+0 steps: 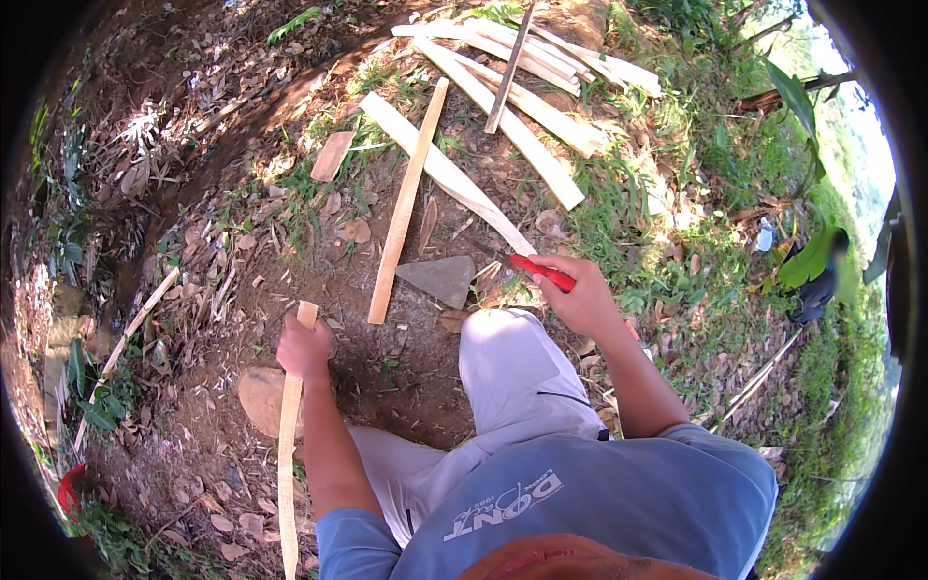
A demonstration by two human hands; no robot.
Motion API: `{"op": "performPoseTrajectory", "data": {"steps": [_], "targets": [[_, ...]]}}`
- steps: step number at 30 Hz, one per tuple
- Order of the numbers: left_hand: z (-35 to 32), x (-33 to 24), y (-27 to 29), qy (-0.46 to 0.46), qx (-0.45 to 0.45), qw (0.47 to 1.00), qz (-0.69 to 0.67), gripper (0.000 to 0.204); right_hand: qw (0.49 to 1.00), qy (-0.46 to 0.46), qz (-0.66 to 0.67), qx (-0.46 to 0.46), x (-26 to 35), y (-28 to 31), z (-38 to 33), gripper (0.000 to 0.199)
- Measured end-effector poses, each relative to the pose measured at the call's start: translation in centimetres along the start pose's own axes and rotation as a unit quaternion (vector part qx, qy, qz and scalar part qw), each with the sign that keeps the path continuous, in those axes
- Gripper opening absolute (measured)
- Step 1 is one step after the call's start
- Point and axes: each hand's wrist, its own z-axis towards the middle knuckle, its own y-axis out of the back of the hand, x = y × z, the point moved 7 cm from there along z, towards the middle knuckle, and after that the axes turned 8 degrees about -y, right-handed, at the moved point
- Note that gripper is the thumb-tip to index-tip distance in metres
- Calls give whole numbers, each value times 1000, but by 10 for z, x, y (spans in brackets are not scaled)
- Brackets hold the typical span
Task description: The person sits on the ground in a wooded area and uses a hand saw to cut a long piece of wood into smaller sections. They hold the wood steady with one hand and saw with the other, placing the cut pieces on the ground nearby.
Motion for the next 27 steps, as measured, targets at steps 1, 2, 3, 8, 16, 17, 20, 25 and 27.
{"op": "performPoseTrajectory", "data": {"steps": [1, 2, 3, 8, 16, 17, 20, 25, 27], "targets": [[0, 0, -1, 1, 1, 1000, 1, 33, 1000, -1, 0, -2, -1, 0, 0, 31], [0, 1, -2, 0, -1, 1000, -4, 33, 1000, 19, 2, -24, -2, 1, 0, 32], [-1, 2, -2, 2, -3, 1000, -8, 33, 998, 39, 4, -44, -3, -1, 1, 32], [1, 2, -3, 6, 4, 1000, -3, 35, 997, 15, 9, -75, -5, 4, 4, 32], [0, 6, -7, 11, 15, 1000, -23, 36, 996, 26, 35, -76, -15, 2, 4, 31], [0, 7, -8, 7, 15, 1000, -17, 36, 996, 30, 41, -79, -16, 0, 3, 31], [0, 9, -10, 5, 15, 1000, -16, 37, 998, 3, 29, -53, -15, -4, 1, 29], [1, 6, -8, 12, 37, 999, -20, 37, 998, 10, 23, -52, -13, -5, 0, 30], [-1, 7, -6, 15, 35, 999, -17, 37, 998, 16, 23, -56, -14, -5, 0, 30]]}}
